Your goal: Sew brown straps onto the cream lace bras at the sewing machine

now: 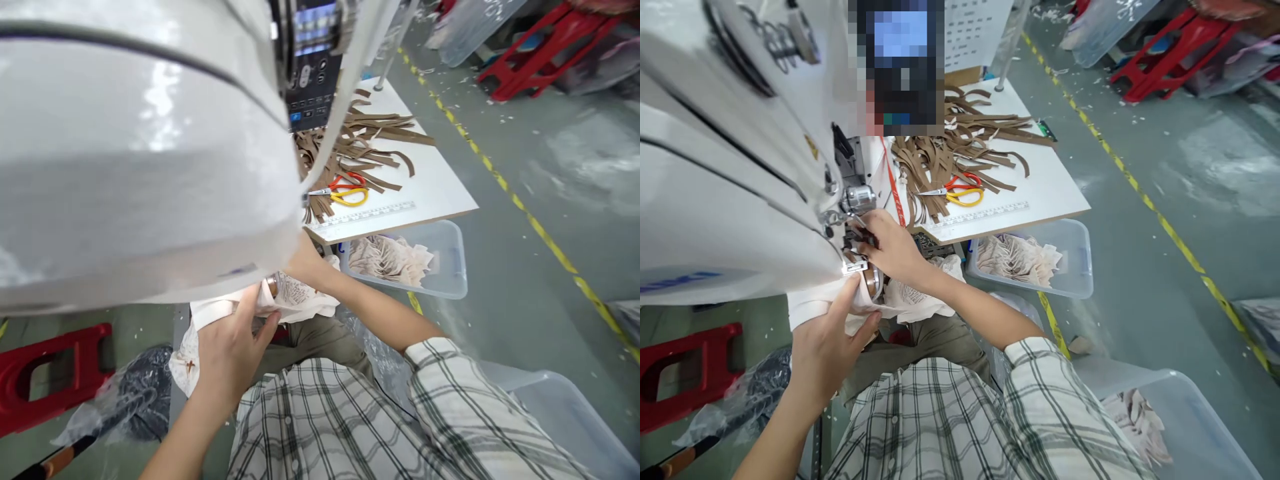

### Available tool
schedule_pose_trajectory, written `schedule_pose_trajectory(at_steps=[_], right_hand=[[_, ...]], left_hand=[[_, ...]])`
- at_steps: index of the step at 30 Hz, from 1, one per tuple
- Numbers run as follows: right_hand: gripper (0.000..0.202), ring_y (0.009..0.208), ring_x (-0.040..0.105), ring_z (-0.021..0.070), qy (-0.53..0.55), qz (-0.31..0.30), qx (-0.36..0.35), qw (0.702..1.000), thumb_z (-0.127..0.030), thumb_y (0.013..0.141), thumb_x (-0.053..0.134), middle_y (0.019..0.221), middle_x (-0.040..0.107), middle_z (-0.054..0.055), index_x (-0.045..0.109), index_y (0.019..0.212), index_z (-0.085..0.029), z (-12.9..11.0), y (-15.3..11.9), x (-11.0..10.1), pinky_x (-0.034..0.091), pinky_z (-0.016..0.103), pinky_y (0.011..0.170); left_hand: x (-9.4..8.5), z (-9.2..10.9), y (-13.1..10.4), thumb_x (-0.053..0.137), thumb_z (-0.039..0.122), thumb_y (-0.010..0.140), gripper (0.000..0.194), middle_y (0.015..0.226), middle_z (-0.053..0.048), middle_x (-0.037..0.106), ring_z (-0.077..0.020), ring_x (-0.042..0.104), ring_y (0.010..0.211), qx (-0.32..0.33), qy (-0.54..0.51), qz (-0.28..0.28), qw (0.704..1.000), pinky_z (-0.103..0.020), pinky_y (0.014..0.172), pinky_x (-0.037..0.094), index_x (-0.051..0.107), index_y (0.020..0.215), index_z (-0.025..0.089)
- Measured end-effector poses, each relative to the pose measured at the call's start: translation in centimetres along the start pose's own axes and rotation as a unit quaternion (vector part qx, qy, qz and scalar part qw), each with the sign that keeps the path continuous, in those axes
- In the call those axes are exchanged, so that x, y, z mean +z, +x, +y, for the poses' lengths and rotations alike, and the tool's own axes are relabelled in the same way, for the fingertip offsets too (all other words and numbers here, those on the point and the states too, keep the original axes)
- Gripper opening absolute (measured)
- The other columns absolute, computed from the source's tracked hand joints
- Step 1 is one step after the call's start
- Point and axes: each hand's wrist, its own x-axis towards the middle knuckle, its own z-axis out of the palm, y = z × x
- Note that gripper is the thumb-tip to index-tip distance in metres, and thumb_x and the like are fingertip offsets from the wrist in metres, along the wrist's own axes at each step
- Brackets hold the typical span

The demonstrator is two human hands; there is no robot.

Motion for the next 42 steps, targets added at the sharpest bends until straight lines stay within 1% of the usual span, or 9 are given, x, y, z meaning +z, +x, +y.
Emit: schedule_pose_trajectory(at_steps=[8, 11, 17, 20, 23, 31, 36, 39, 42], right_hand=[[0.028, 0.073, 0.056, 0.0129, 0.132, 0.053, 0.083, 0.986, -0.033, 0.092, 0.057, 0.119, 0.058, 0.007, 0.057, 0.118, -0.023, -0.2, -2.6, -0.9, 0.051, 0.029, 0.071], [0.026, 0.066, 0.051, 0.0104, 0.194, 0.054, 0.113, 0.973, -0.04, 0.094, 0.057, 0.107, 0.06, 0.004, 0.055, 0.115, -0.024, 0.2, -4.2, -1.0, 0.048, 0.027, 0.066], [0.027, 0.074, 0.054, 0.0121, 0.268, 0.047, 0.174, 0.946, -0.047, 0.093, 0.059, 0.091, 0.056, 0.001, 0.056, 0.104, -0.023, 0.0, -7.0, -1.3, 0.046, 0.025, 0.064], [0.027, 0.076, 0.055, 0.0121, 0.284, 0.025, 0.179, 0.942, -0.046, 0.093, 0.059, 0.09, 0.056, 0.001, 0.056, 0.104, -0.022, -0.6, -7.8, -1.1, 0.046, 0.025, 0.066], [0.03, 0.077, 0.056, 0.0129, 0.291, 0.011, 0.184, 0.939, -0.049, 0.093, 0.059, 0.09, 0.057, 0.001, 0.056, 0.105, -0.021, -1.2, -8.2, -0.9, 0.047, 0.026, 0.068], [0.043, 0.1, 0.06, 0.0216, 0.155, -0.041, 0.152, 0.975, -0.051, 0.084, 0.07, 0.107, 0.064, 0.007, 0.057, 0.111, -0.021, -3.0, -9.7, -2.0, 0.049, 0.032, 0.081], [0.025, 0.085, 0.061, 0.017, 0.27, -0.053, 0.223, 0.935, -0.044, 0.092, 0.061, 0.095, 0.066, 0.003, 0.063, 0.101, -0.021, -4.0, -12.4, -2.4, 0.049, 0.03, 0.076], [0.027, 0.072, 0.058, 0.014, 0.367, -0.026, 0.281, 0.886, -0.047, 0.089, 0.064, 0.085, 0.065, 0.001, 0.065, 0.093, -0.02, -4.0, -13.4, -2.9, 0.047, 0.026, 0.064], [0.03, 0.063, 0.054, 0.0125, 0.359, -0.1, 0.298, 0.879, -0.049, 0.087, 0.065, 0.075, 0.063, -0.001, 0.065, 0.087, -0.019, -4.4, -13.7, -3.6, 0.041, 0.024, 0.056]], left_hand=[[-0.2, 0.1, -0.3, 0.058, 0.046, 0.092, 0.061, 0.083, -0.006, 0.075, -0.022, 0.067, 0.064, 0.01, 0.008, 0.002, 1.0, -0.028, 0.053, 0.033, 0.045, 0.145, 0.02], [0.1, 0.1, -0.4, 0.058, 0.046, 0.092, 0.062, 0.084, -0.006, 0.075, -0.0215, 0.066, 0.063, 0.011, 0.002, -0.003, 1.0, -0.028, 0.052, 0.035, 0.043, 0.147, 0.019], [0.6, 0.0, -0.8, 0.058, 0.044, 0.093, 0.064, 0.094, -0.008, 0.077, -0.022, 0.07, 0.07, 0.013, -0.033, -0.009, 0.999, -0.029, 0.061, 0.047, 0.04, 0.149, 0.02], [1.0, -0.2, -1.2, 0.061, 0.045, 0.091, 0.07, 0.117, -0.016, 0.072, -0.0307, 0.071, 0.101, 0.009, -0.052, 0.03, 0.998, -0.037, 0.081, 0.054, 0.037, 0.15, 0.016], [1.5, -0.4, -1.5, 0.063, 0.051, 0.088, 0.088, 0.139, -0.028, 0.056, -0.0383, 0.055, 0.13, 0.0, -0.077, 0.077, 0.994, -0.047, 0.096, 0.053, 0.024, 0.154, 0.008], [3.3, 2.0, -3.9, 0.066, 0.052, 0.087, 0.105, 0.15, -0.032, 0.04, -0.0417, 0.041, 0.141, 0.037, -0.092, 0.109, 0.989, -0.052, 0.106, 0.047, 0.004, 0.158, 0.006], [3.4, 4.6, -7.1, 0.062, 0.043, 0.091, 0.096, 0.142, -0.032, 0.051, -0.0381, 0.057, 0.128, 0.104, -0.161, 0.047, 0.98, -0.044, 0.093, 0.057, 0.003, 0.158, 0.005], [1.9, 3.8, -7.5, 0.055, 0.035, 0.096, 0.069, 0.108, -0.014, 0.075, -0.0242, 0.074, 0.094, 0.1, -0.286, -0.076, 0.95, -0.033, 0.074, 0.061, 0.023, 0.154, 0.014], [0.0, 2.4, -6.6, 0.051, 0.021, 0.096, 0.043, 0.099, -0.006, 0.076, -0.0196, 0.073, 0.092, 0.107, -0.32, -0.022, 0.941, -0.033, 0.082, 0.059, 0.045, 0.139, 0.021]])
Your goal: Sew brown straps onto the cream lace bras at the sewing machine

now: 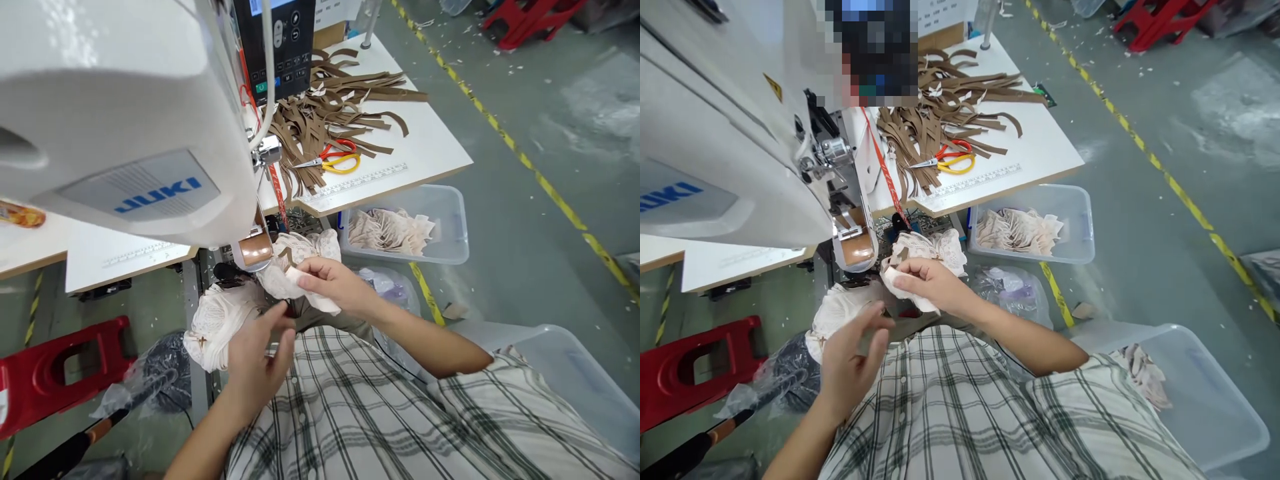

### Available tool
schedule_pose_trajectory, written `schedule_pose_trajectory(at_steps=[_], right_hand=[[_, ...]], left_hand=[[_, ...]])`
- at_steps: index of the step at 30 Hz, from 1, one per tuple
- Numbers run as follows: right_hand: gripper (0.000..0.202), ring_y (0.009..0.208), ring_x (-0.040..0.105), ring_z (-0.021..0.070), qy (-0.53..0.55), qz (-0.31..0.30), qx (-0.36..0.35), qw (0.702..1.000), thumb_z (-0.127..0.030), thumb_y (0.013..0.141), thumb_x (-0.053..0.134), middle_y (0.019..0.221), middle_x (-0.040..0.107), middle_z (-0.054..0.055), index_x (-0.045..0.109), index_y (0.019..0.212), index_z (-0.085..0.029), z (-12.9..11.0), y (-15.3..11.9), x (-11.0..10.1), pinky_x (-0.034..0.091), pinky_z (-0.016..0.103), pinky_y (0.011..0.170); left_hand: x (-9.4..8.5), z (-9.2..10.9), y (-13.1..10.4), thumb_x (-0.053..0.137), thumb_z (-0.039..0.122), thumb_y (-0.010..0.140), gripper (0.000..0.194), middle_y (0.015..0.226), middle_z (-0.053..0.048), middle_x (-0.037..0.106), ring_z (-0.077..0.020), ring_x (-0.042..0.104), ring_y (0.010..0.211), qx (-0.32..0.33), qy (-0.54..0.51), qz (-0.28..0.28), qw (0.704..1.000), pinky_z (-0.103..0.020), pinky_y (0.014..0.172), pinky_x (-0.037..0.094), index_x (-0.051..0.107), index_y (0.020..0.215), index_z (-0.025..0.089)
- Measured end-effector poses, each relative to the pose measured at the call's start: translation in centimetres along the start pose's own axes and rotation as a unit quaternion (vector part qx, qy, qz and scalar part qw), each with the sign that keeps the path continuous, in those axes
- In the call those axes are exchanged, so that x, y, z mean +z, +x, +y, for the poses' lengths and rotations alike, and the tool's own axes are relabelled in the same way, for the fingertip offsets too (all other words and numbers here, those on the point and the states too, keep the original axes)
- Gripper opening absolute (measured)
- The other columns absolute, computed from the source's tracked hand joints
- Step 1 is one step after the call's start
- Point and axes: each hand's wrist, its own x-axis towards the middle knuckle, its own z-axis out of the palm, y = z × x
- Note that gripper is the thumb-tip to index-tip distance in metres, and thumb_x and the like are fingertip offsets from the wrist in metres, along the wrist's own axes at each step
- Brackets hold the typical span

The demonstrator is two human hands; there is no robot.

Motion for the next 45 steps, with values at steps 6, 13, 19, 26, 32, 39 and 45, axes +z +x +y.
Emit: schedule_pose_trajectory(at_steps=[6, 13, 19, 26, 32, 39, 45], right_hand=[[0.025, 0.064, 0.052, 0.0132, -0.381, -0.091, -0.2, 0.898, -0.03, 0.094, 0.051, 0.066, 0.059, 0.0, 0.066, 0.076, -0.021, -0.7, -0.2, 0.7, 0.039, 0.027, 0.062], [0.021, 0.062, 0.05, 0.0155, -0.542, -0.011, -0.347, 0.765, -0.032, 0.095, 0.053, 0.064, 0.058, 0.0, 0.069, 0.082, -0.028, 2.2, 1.8, -1.0, 0.04, 0.033, 0.067], [0.018, 0.087, 0.062, 0.0219, -0.462, 0.155, -0.384, 0.784, -0.032, 0.088, 0.066, 0.093, 0.067, 0.007, 0.068, 0.105, -0.025, 2.7, 0.8, -0.1, 0.05, 0.038, 0.078], [0.02, 0.087, 0.064, 0.0206, -0.468, 0.122, -0.293, 0.825, -0.036, 0.094, 0.061, 0.092, 0.069, 0.007, 0.071, 0.105, -0.021, 3.0, 0.7, 1.7, 0.05, 0.035, 0.076], [0.015, 0.085, 0.064, 0.0183, -0.444, 0.104, -0.29, 0.841, -0.028, 0.096, 0.057, 0.091, 0.07, 0.005, 0.072, 0.099, -0.023, 3.3, 1.1, 1.9, 0.051, 0.032, 0.075], [0.013, 0.082, 0.066, 0.0155, -0.398, 0.045, -0.336, 0.853, -0.023, 0.094, 0.06, 0.088, 0.071, 0.003, 0.072, 0.095, -0.023, 4.5, 2.0, 0.7, 0.053, 0.029, 0.075], [0.047, 0.119, 0.057, 0.0249, -0.592, 0.229, -0.186, 0.75, -0.004, 0.089, 0.04, 0.129, 0.063, 0.013, 0.058, 0.132, -0.016, -1.8, 10.5, -12.1, 0.048, 0.04, 0.098]], left_hand=[[-1.0, -1.4, 2.7, 0.042, 0.026, 0.097, 0.029, 0.087, -0.013, 0.072, -0.0271, 0.068, 0.097, -0.007, 0.097, -0.072, 0.993, -0.049, 0.1, 0.048, 0.067, 0.089, 0.014], [1.5, -5.0, 2.7, 0.052, 0.055, 0.09, 0.041, 0.066, -0.001, 0.059, -0.0159, 0.062, 0.066, -0.331, -0.477, -0.168, 0.796, -0.032, 0.07, 0.053, 0.064, 0.086, 0.016], [1.6, -4.2, 2.4, 0.055, 0.047, 0.091, 0.034, 0.07, 0.001, 0.055, -0.0107, 0.047, 0.063, -0.301, -0.387, -0.054, 0.87, -0.025, 0.061, 0.041, 0.063, 0.078, 0.017], [1.5, -3.6, 2.4, 0.05, 0.038, 0.095, 0.03, 0.076, -0.002, 0.062, -0.014, 0.054, 0.073, -0.254, -0.25, -0.003, 0.934, -0.024, 0.066, 0.042, 0.066, 0.082, 0.016], [1.6, -3.5, 2.5, 0.049, 0.033, 0.095, 0.028, 0.073, -0.001, 0.062, -0.0136, 0.055, 0.07, -0.239, -0.211, 0.016, 0.948, -0.024, 0.066, 0.041, 0.063, 0.077, 0.017], [2.4, -4.9, 2.8, 0.06, 0.048, 0.088, 0.037, 0.058, 0.004, 0.045, -0.0108, 0.04, 0.057, -0.286, -0.273, 0.025, 0.918, -0.024, 0.055, 0.032, 0.053, 0.066, 0.018], [2.9, -6.6, 2.4, 0.06, 0.056, 0.087, 0.04, 0.054, 0.007, 0.035, -0.0076, 0.026, 0.046, -0.349, -0.39, -0.021, 0.852, -0.022, 0.045, 0.019, 0.061, 0.08, 0.017]])
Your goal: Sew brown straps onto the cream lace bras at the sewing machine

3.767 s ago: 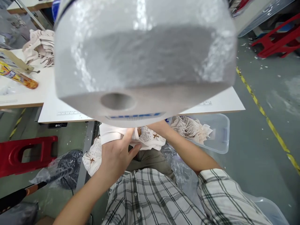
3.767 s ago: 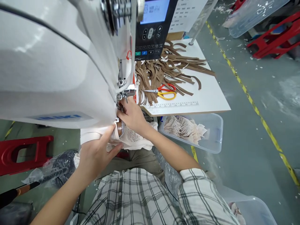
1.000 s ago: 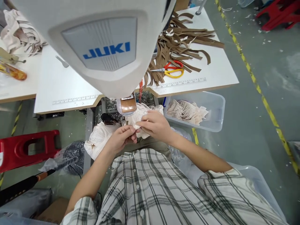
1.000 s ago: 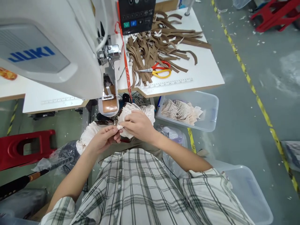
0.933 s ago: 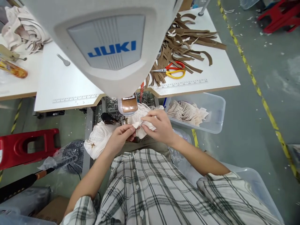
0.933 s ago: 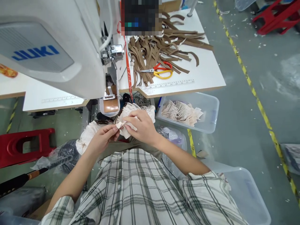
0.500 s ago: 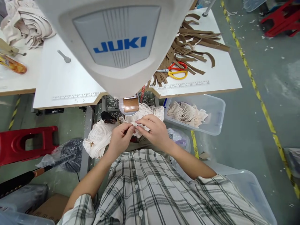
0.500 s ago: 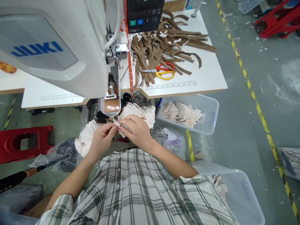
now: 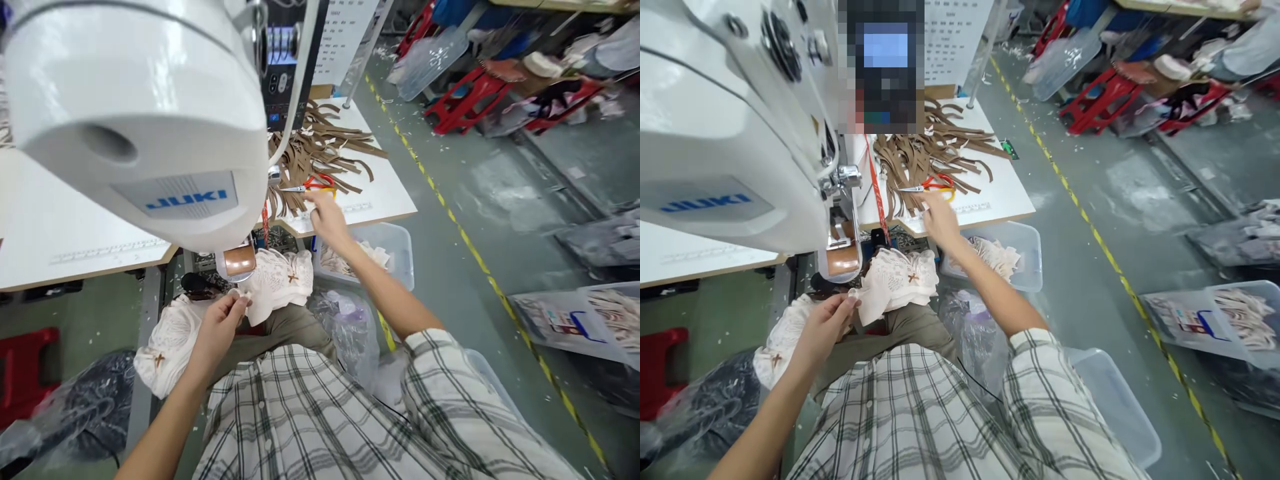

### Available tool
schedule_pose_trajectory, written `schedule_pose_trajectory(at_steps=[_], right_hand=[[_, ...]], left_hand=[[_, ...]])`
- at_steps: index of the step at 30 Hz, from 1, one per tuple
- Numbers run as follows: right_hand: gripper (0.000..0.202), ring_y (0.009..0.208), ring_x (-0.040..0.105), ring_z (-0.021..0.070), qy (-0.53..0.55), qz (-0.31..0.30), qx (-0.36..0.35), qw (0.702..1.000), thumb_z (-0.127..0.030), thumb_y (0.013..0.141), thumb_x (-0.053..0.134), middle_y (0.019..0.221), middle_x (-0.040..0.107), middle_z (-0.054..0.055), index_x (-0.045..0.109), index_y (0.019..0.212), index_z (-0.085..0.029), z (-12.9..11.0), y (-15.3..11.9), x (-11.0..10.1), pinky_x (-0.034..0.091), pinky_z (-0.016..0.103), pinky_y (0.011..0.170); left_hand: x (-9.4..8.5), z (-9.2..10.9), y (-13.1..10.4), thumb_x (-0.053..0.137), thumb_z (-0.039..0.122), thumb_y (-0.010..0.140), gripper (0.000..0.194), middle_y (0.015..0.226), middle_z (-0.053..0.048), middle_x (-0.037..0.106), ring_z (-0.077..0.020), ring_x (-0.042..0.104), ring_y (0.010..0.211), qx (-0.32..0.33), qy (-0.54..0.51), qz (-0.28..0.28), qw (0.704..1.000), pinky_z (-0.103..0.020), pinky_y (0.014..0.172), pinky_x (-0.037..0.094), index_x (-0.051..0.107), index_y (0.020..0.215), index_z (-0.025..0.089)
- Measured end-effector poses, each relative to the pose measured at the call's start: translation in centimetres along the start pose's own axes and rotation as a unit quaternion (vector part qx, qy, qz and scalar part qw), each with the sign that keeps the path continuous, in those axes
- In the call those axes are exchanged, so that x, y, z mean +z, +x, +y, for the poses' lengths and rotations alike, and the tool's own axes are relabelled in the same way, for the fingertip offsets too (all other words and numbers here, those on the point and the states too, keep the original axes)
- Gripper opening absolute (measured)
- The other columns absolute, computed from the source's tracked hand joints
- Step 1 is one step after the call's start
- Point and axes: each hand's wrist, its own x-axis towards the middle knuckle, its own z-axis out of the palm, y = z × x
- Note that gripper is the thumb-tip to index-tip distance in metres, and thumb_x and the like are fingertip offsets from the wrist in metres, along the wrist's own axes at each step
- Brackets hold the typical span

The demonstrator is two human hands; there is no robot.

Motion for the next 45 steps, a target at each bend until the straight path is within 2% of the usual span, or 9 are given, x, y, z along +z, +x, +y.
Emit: schedule_pose_trajectory(at_steps=[2, 6, 9, 14, 18, 21, 28, 35, 45], right_hand=[[0.051, 0.125, 0.054, 0.0305, -0.149, -0.113, 0.027, 0.982, -0.006, 0.089, 0.045, 0.136, 0.058, 0.02, 0.05, 0.14, -0.009, 3.0, 4.6, -1.6, 0.045, 0.042, 0.1], [0.044, 0.105, 0.063, 0.0315, -0.185, -0.225, -0.012, 0.957, -0.02, 0.089, 0.06, 0.116, 0.067, 0.02, 0.059, 0.131, -0.01, 4.7, 8.2, -3.3, 0.046, 0.037, 0.086], [0.045, 0.101, 0.062, 0.0255, -0.219, -0.216, -0.042, 0.951, -0.034, 0.097, 0.053, 0.117, 0.065, 0.019, 0.055, 0.134, -0.009, 3.7, 5.9, -4.1, 0.042, 0.032, 0.078], [0.036, 0.086, 0.062, 0.0204, -0.125, -0.122, -0.001, 0.985, -0.036, 0.095, 0.055, 0.103, 0.07, 0.013, 0.062, 0.124, -0.017, -0.3, -3.0, -7.0, 0.043, 0.031, 0.072], [0.034, 0.076, 0.064, 0.02, 0.029, -0.252, -0.042, 0.966, -0.036, 0.085, 0.065, 0.104, 0.069, 0.009, 0.063, 0.117, -0.022, -5.3, -11.0, -8.2, 0.052, 0.032, 0.067], [0.031, 0.083, 0.067, 0.0205, 0.052, -0.248, -0.106, 0.962, -0.036, 0.089, 0.063, 0.113, 0.068, 0.009, 0.06, 0.117, -0.022, -8.2, -14.4, -7.2, 0.055, 0.032, 0.068], [0.032, 0.094, 0.068, 0.021, 0.063, -0.221, -0.134, 0.964, -0.033, 0.091, 0.065, 0.113, 0.068, 0.008, 0.059, 0.12, -0.02, -10.1, -14.2, -4.2, 0.056, 0.032, 0.076], [0.027, 0.081, 0.067, 0.0177, 0.105, -0.256, -0.103, 0.955, -0.033, 0.095, 0.06, 0.102, 0.071, 0.005, 0.061, 0.12, -0.024, -9.2, -14.4, -4.6, 0.054, 0.03, 0.071], [0.043, 0.074, 0.061, 0.0187, 0.196, -0.284, -0.023, 0.938, -0.028, 0.076, 0.069, 0.107, 0.065, 0.007, 0.057, 0.118, -0.026, -10.4, -14.7, -3.8, 0.052, 0.034, 0.067]], left_hand=[[-0.2, 0.1, -0.2, 0.06, 0.057, 0.087, 0.041, 0.055, 0.008, 0.031, -0.0066, 0.022, 0.046, -0.018, -0.047, -0.016, 0.999, -0.022, 0.043, 0.017, 0.063, 0.084, 0.017], [-0.1, 0.6, -0.9, 0.064, 0.053, 0.086, 0.037, 0.059, 0.007, 0.039, -0.0053, 0.028, 0.047, -0.021, -0.112, -0.017, 0.993, -0.02, 0.043, 0.021, 0.064, 0.086, 0.016], [0.0, 0.8, -1.1, 0.07, 0.05, 0.082, 0.036, 0.066, 0.003, 0.051, -0.0051, 0.04, 0.052, -0.017, -0.163, -0.002, 0.986, -0.019, 0.048, 0.031, 0.064, 0.079, 0.014], [-0.3, 0.7, -0.7, 0.078, 0.048, 0.073, 0.038, 0.074, -0.001, 0.064, -0.0119, 0.063, 0.065, -0.056, -0.265, -0.004, 0.962, -0.024, 0.065, 0.05, 0.063, 0.077, 0.013], [-0.6, 0.9, -0.8, 0.078, 0.043, 0.075, 0.034, 0.076, -0.002, 0.066, -0.0094, 0.061, 0.062, -0.06, -0.292, -0.019, 0.954, -0.021, 0.059, 0.048, 0.064, 0.081, 0.012], [-0.5, 1.2, -1.0, 0.074, 0.041, 0.079, 0.03, 0.076, -0.001, 0.064, -0.0082, 0.059, 0.061, -0.061, -0.276, -0.025, 0.959, -0.019, 0.052, 0.042, 0.063, 0.08, 0.013], [-0.2, 1.0, -1.0, 0.065, 0.038, 0.085, 0.026, 0.072, -0.001, 0.062, -0.0075, 0.053, 0.057, -0.043, -0.199, -0.047, 0.978, -0.02, 0.051, 0.037, 0.063, 0.075, 0.014], [-1.1, 0.2, -1.1, 0.059, 0.025, 0.081, 0.016, 0.067, 0.001, 0.055, -0.0043, 0.033, 0.047, -0.037, -0.198, -0.05, 0.978, -0.022, 0.045, 0.024, 0.062, 0.069, 0.014], [-1.5, 0.3, -1.1, 0.08, 0.049, 0.069, 0.042, 0.059, 0.003, 0.052, -0.0025, 0.028, 0.045, -0.033, -0.259, 0.013, 0.965, -0.02, 0.042, 0.019, 0.058, 0.061, 0.015]])
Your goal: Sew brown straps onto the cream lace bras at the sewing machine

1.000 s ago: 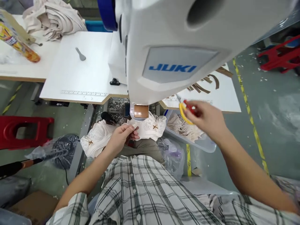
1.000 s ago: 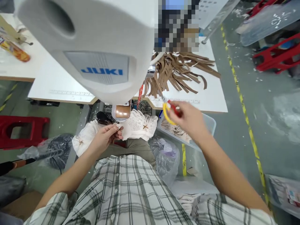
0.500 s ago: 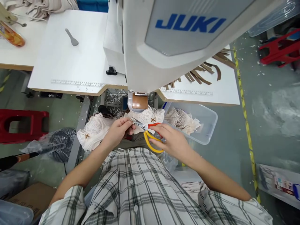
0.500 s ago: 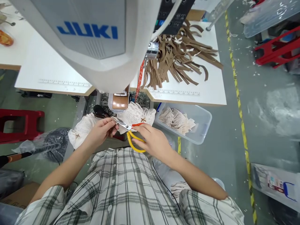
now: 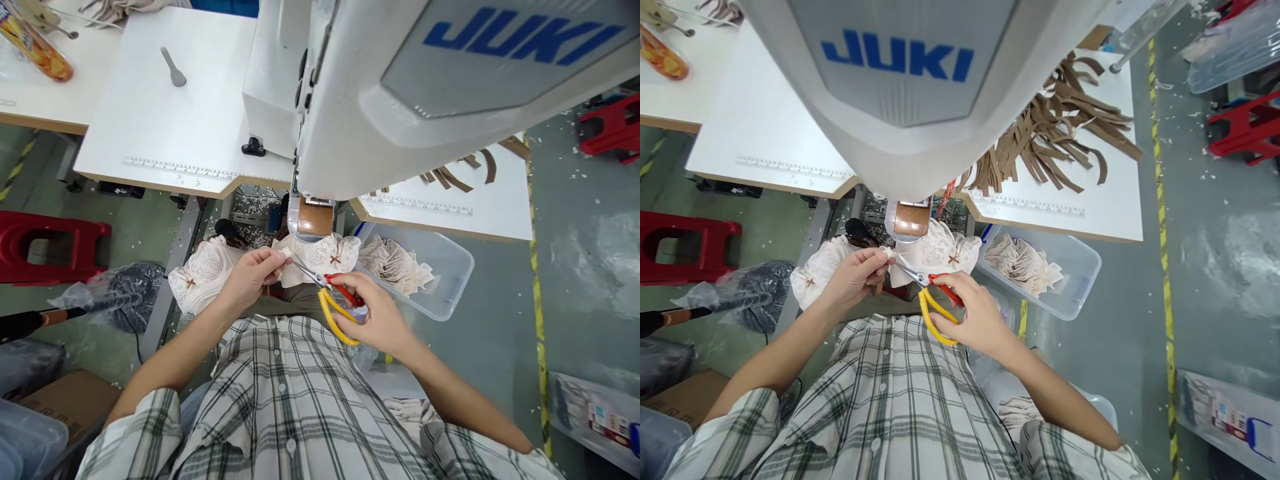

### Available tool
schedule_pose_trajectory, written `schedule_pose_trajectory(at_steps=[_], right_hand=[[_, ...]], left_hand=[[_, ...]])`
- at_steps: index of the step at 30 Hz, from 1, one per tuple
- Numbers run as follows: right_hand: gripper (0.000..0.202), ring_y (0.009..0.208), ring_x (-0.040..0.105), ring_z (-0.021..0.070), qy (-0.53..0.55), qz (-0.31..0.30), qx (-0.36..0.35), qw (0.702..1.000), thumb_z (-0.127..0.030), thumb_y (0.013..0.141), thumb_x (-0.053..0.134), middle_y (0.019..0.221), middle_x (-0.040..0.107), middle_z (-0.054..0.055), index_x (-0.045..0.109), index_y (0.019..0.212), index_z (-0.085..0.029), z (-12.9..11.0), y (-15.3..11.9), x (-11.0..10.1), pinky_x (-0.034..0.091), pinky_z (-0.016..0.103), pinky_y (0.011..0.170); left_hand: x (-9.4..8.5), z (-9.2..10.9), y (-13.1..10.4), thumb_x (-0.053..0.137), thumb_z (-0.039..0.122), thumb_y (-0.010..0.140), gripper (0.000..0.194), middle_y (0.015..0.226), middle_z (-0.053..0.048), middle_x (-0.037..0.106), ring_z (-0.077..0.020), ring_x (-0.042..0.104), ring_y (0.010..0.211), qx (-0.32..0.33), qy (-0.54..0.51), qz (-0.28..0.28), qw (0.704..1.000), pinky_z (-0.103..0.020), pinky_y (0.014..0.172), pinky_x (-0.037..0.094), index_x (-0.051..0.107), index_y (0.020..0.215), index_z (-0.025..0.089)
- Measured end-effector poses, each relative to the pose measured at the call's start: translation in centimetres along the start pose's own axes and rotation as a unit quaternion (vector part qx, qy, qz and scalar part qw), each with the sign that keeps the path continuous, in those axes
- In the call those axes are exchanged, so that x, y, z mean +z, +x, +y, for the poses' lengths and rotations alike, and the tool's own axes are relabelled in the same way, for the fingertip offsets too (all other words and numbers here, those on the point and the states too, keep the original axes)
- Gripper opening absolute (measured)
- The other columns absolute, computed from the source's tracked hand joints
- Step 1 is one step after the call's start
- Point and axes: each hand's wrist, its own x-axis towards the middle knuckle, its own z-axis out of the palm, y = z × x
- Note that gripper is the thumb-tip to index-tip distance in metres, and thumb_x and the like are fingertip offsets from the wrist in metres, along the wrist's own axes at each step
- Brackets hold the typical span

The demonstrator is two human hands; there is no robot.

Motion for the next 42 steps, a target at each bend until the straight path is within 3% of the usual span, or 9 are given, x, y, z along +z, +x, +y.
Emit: schedule_pose_trajectory(at_steps=[10, 17, 23, 28, 31, 34, 36, 38, 42], right_hand=[[0.037, 0.082, 0.064, 0.0199, 0.024, -0.006, 0.009, 1.0, -0.034, 0.084, 0.068, 0.105, 0.068, 0.005, 0.062, 0.12, -0.027, -0.2, 2.3, 1.3, 0.053, 0.034, 0.073], [0.03, 0.078, 0.067, 0.0196, 0.007, -0.005, 0.034, 0.999, -0.036, 0.09, 0.064, 0.104, 0.071, 0.004, 0.065, 0.119, -0.029, 0.1, 0.8, 0.5, 0.055, 0.035, 0.071], [0.031, 0.072, 0.066, 0.0211, -0.102, 0.069, 0.082, 0.989, -0.042, 0.09, 0.062, 0.098, 0.072, 0.005, 0.067, 0.118, -0.031, 3.1, 1.3, -4.9, 0.056, 0.036, 0.064], [0.037, 0.116, 0.06, 0.0355, -0.304, 0.205, 0.029, 0.93, -0.036, 0.094, 0.055, 0.125, 0.064, 0.016, 0.065, 0.126, -0.02, 4.1, 5.6, -9.9, 0.049, 0.053, 0.093], [0.037, 0.117, 0.058, 0.0338, -0.282, 0.24, -0.066, 0.927, -0.037, 0.094, 0.056, 0.122, 0.064, 0.017, 0.062, 0.126, -0.02, 2.0, 6.4, -8.1, 0.048, 0.051, 0.096], [0.029, 0.101, 0.065, 0.0274, -0.21, 0.065, -0.212, 0.952, -0.037, 0.096, 0.054, 0.11, 0.07, 0.012, 0.064, 0.119, -0.021, -0.3, 6.1, -3.4, 0.053, 0.04, 0.082], [0.025, 0.091, 0.067, 0.0233, -0.185, -0.041, -0.255, 0.948, -0.029, 0.099, 0.045, 0.104, 0.071, 0.008, 0.065, 0.113, -0.023, -0.8, 6.1, -0.9, 0.053, 0.034, 0.071], [0.026, 0.084, 0.067, 0.0215, -0.166, -0.054, -0.218, 0.96, -0.024, 0.1, 0.042, 0.096, 0.072, 0.007, 0.066, 0.107, -0.023, -0.1, 6.4, 0.1, 0.05, 0.031, 0.064], [0.018, 0.071, 0.064, 0.0191, 0.009, 0.103, 0.007, 0.995, -0.036, 0.095, 0.053, 0.081, 0.069, 0.004, 0.063, 0.091, -0.021, 2.4, 6.8, -0.5, 0.048, 0.03, 0.06]], left_hand=[[-0.6, -0.6, -0.3, 0.065, 0.045, 0.086, 0.034, 0.062, 0.003, 0.052, -0.0066, 0.037, 0.05, 0.056, 0.152, 0.031, 0.986, -0.021, 0.046, 0.026, 0.059, 0.067, 0.017], [-0.5, -0.8, -0.4, 0.068, 0.047, 0.083, 0.034, 0.058, 0.004, 0.048, -0.0069, 0.036, 0.051, 0.052, 0.094, 0.064, 0.992, -0.021, 0.047, 0.028, 0.059, 0.068, 0.018], [-0.1, -0.4, -0.3, 0.071, 0.043, 0.079, 0.032, 0.06, 0.005, 0.045, -0.0044, 0.031, 0.049, 0.047, -0.004, 0.059, 0.997, -0.019, 0.045, 0.026, 0.06, 0.067, 0.016], [0.4, 0.5, -0.4, 0.066, 0.047, 0.084, 0.036, 0.067, 0.001, 0.054, -0.0073, 0.047, 0.057, 0.043, 0.01, 0.021, 0.999, -0.019, 0.048, 0.031, 0.058, 0.069, 0.016], [0.6, 1.4, -0.7, 0.061, 0.045, 0.088, 0.035, 0.066, 0.0, 0.058, -0.0069, 0.047, 0.052, 0.012, 0.055, -0.042, 0.998, -0.02, 0.048, 0.032, 0.057, 0.069, 0.016], [0.9, 2.6, -1.0, 0.057, 0.042, 0.09, 0.028, 0.065, -0.002, 0.064, -0.0068, 0.043, 0.042, -0.066, 0.125, -0.151, 0.978, -0.022, 0.044, 0.029, 0.06, 0.077, 0.017], [1.0, 3.3, -1.2, 0.052, 0.042, 0.092, 0.029, 0.062, -0.002, 0.064, -0.0088, 0.043, 0.04, -0.086, 0.22, -0.197, 0.952, -0.024, 0.043, 0.031, 0.063, 0.08, 0.018], [0.7, 3.3, -1.3, 0.053, 0.042, 0.092, 0.028, 0.065, -0.003, 0.066, -0.0122, 0.048, 0.046, -0.018, 0.321, -0.151, 0.935, -0.025, 0.048, 0.037, 0.067, 0.085, 0.019], [-0.5, 0.3, -1.0, 0.065, 0.044, 0.086, 0.031, 0.098, -0.01, 0.069, -0.0215, 0.063, 0.087, 0.182, 0.334, 0.066, 0.923, -0.03, 0.075, 0.048, 0.069, 0.106, 0.021]])
